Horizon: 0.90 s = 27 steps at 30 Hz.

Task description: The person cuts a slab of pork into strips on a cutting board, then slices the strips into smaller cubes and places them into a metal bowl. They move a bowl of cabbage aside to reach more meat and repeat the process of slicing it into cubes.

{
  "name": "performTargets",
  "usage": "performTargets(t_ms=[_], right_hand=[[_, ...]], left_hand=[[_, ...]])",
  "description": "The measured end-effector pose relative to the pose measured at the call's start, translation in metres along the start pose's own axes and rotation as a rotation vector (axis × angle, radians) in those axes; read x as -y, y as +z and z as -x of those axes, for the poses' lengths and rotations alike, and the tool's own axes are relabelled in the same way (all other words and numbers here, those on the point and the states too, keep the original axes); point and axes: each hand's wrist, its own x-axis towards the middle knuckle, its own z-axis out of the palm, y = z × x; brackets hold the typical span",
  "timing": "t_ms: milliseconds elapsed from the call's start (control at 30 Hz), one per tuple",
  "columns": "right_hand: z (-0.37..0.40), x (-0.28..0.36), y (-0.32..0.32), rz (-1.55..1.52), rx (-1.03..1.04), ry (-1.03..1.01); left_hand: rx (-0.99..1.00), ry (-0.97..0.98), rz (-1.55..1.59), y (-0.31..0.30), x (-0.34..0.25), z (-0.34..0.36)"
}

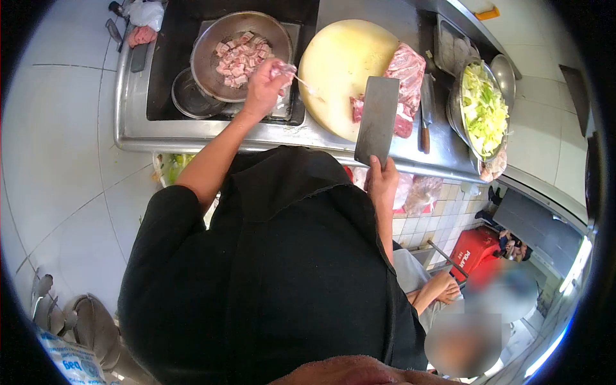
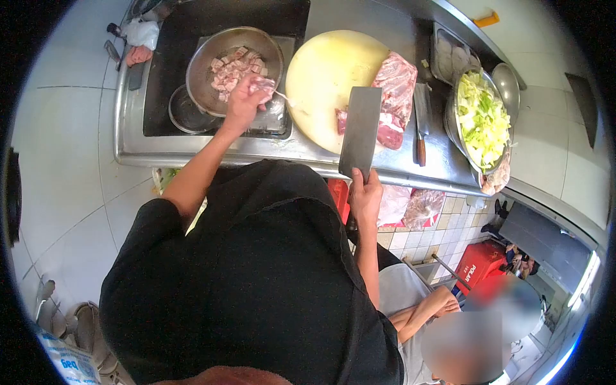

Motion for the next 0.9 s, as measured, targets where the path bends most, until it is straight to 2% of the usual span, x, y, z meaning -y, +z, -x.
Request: performTargets(t_ms=[233,367,433,567,633,733,767,800,867,900], right_hand=[[-0.005,0.002,0.0,0.022,0.024,-0.019],[-0.011,-0.001,-0.002,0.05,0.016,-0.077],[-0.01,-0.002,-0.01,0.051,-0.003,-0.067],[0.002,-0.003,-0.031,0.073,-0.046,-0.015],[0.011,-0.007,-0.041,0.079,-0.077,-0.01],[0.024,-0.019,-0.05,0.001,-0.136,0.017],[0.028,-0.023,-0.052,-0.012,-0.152,0.03],[0.031,-0.028,-0.053,-0.021,-0.168,0.05],[0.036,-0.037,-0.053,-0.041,-0.195,0.087],[0.039,-0.037,-0.051,-0.063,-0.204,0.093]], left_hand=[[-0.202,0.101,0.247,-0.06,-0.048,-0.008],[-0.237,0.338,0.348,-0.095,-0.086,-0.023],[-0.302,0.394,0.219,-0.105,-0.091,-0.036],[-0.442,0.334,0.111,-0.122,-0.07,-0.064],[-0.395,0.305,-0.06,-0.134,-0.06,-0.075],[-0.362,0.248,-1.369,-0.121,-0.052,-0.083],[-0.265,0.057,-1.483,-0.106,-0.045,-0.085],[-0.236,0.263,-1.41,-0.078,-0.036,-0.081],[0.159,0.455,-1.017,-0.008,-0.022,-0.071],[0.309,0.447,-0.899,0.036,-0.021,-0.058]])
